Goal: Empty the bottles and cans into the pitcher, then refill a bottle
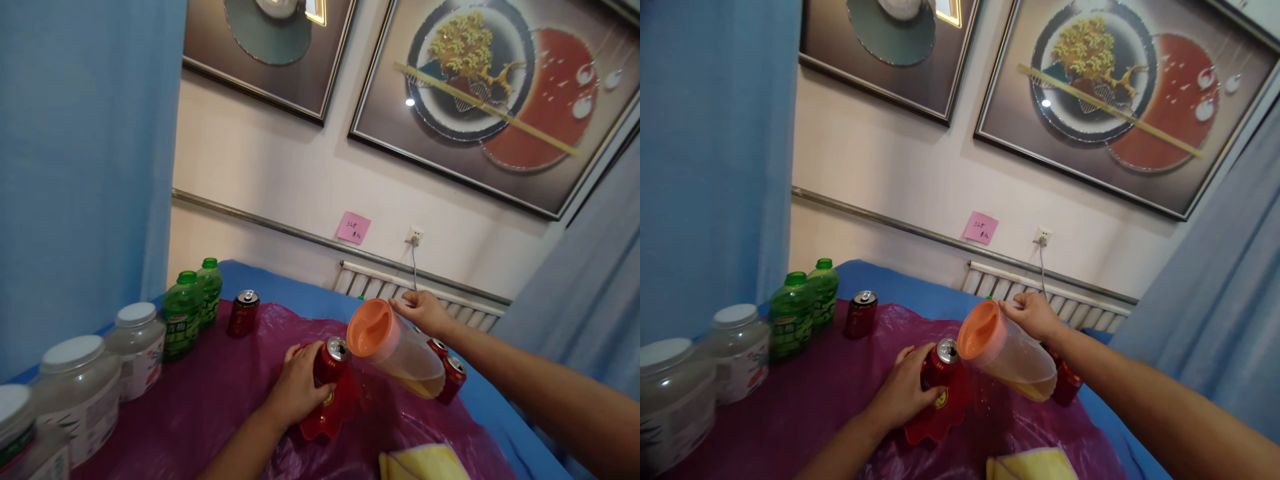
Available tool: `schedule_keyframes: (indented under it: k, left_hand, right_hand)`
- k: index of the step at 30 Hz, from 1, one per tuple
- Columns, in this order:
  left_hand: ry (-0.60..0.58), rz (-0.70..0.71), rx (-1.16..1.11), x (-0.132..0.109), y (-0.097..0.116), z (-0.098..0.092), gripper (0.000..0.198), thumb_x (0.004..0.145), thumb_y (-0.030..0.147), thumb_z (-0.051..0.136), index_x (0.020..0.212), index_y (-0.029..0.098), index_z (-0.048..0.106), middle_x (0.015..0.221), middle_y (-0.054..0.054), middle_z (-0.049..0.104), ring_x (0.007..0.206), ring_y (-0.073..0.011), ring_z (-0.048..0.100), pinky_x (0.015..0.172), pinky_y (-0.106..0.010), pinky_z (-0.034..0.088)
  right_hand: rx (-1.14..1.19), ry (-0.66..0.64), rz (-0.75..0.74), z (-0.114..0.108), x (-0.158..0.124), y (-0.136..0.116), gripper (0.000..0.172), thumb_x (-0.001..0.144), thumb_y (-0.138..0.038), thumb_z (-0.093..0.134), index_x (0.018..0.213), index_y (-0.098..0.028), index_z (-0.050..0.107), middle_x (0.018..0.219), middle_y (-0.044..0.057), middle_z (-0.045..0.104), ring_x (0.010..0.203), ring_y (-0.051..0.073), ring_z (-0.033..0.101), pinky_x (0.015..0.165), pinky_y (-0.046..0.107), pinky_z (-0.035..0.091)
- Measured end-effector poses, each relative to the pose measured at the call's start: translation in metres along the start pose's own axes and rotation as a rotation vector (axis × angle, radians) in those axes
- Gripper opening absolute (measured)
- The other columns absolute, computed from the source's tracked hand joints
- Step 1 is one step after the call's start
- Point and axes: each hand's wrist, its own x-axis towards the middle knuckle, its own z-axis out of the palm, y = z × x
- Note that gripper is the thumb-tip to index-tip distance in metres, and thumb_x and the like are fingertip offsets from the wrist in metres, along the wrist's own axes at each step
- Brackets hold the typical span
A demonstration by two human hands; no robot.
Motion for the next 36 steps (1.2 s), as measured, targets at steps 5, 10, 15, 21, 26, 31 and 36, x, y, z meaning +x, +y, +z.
schedule_keyframes:
  k: [5, 10, 15, 21, 26, 31, 36]
  left_hand:
    - [-0.006, -0.008, 0.017, -0.0004, -0.0001, 0.0009, 0.075, 0.065, 0.024, 0.082, 0.134, 0.018, 0.054, 0.135, -0.014, 0.066, 0.129, -0.035, 0.057, 0.118, -0.054, 0.03]
    - [-0.008, -0.014, 0.02, -0.0003, 0.0016, 0.0004, 0.075, 0.065, 0.023, 0.082, 0.134, 0.018, 0.054, 0.134, -0.013, 0.067, 0.128, -0.0346, 0.057, 0.118, -0.054, 0.03]
    - [-0.001, -0.007, 0.002, -0.0002, 0.0016, 0.0001, 0.074, 0.064, 0.023, 0.082, 0.133, 0.02, 0.056, 0.133, -0.013, 0.067, 0.127, -0.0349, 0.058, 0.117, -0.055, 0.03]
    - [0.007, 0.001, 0.002, -0.0007, -0.0015, 0.0024, 0.074, 0.064, 0.024, 0.082, 0.133, 0.02, 0.056, 0.132, -0.012, 0.067, 0.127, -0.0357, 0.058, 0.116, -0.055, 0.031]
    - [0.001, -0.003, 0.0, -0.0004, -0.0033, 0.0036, 0.075, 0.064, 0.024, 0.082, 0.134, 0.02, 0.055, 0.133, -0.013, 0.067, 0.128, -0.0348, 0.057, 0.117, -0.055, 0.03]
    - [-0.009, 0.0, 0.007, 0.0002, -0.0024, 0.0032, 0.075, 0.065, 0.024, 0.081, 0.134, 0.02, 0.054, 0.134, -0.013, 0.066, 0.128, -0.0337, 0.057, 0.118, -0.054, 0.028]
    - [0.0, -0.008, 0.019, 0.0, -0.002, 0.0034, 0.074, 0.064, 0.024, 0.081, 0.133, 0.02, 0.055, 0.133, -0.013, 0.067, 0.128, -0.0342, 0.057, 0.116, -0.053, 0.032]
  right_hand:
    - [-0.002, 0.004, -0.01, 0.0001, -0.0003, 0.0014, 0.053, 0.078, -0.063, 0.052, 0.054, -0.024, 0.024, 0.053, -0.006, 0.022, 0.05, 0.009, 0.023, 0.048, 0.027, 0.017]
    - [0.003, 0.004, -0.018, 0.0013, -0.0016, 0.0031, 0.053, 0.079, -0.063, 0.052, 0.056, -0.025, 0.023, 0.053, -0.006, 0.021, 0.05, 0.009, 0.022, 0.048, 0.027, 0.015]
    - [0.016, 0.005, -0.018, 0.0023, -0.0018, 0.0041, 0.054, 0.08, -0.063, 0.052, 0.056, -0.025, 0.023, 0.052, -0.007, 0.021, 0.049, 0.009, 0.022, 0.047, 0.027, 0.015]
    - [-0.002, 0.012, -0.015, 0.001, -0.0013, 0.0032, 0.052, 0.079, -0.062, 0.051, 0.054, -0.024, 0.024, 0.053, -0.006, 0.022, 0.049, 0.009, 0.023, 0.048, 0.027, 0.015]
    - [0.001, 0.0, -0.013, 0.0011, -0.001, 0.004, 0.053, 0.079, -0.063, 0.05, 0.055, -0.024, 0.024, 0.053, -0.006, 0.022, 0.05, 0.009, 0.023, 0.047, 0.027, 0.016]
    - [-0.004, 0.001, -0.016, 0.0009, -0.0006, 0.0045, 0.053, 0.079, -0.063, 0.051, 0.055, -0.024, 0.024, 0.053, -0.006, 0.022, 0.05, 0.009, 0.023, 0.047, 0.027, 0.016]
    - [0.0, 0.007, -0.016, 0.0006, -0.0014, 0.0033, 0.053, 0.078, -0.063, 0.052, 0.055, -0.025, 0.023, 0.052, -0.006, 0.022, 0.049, 0.009, 0.022, 0.046, 0.026, 0.016]
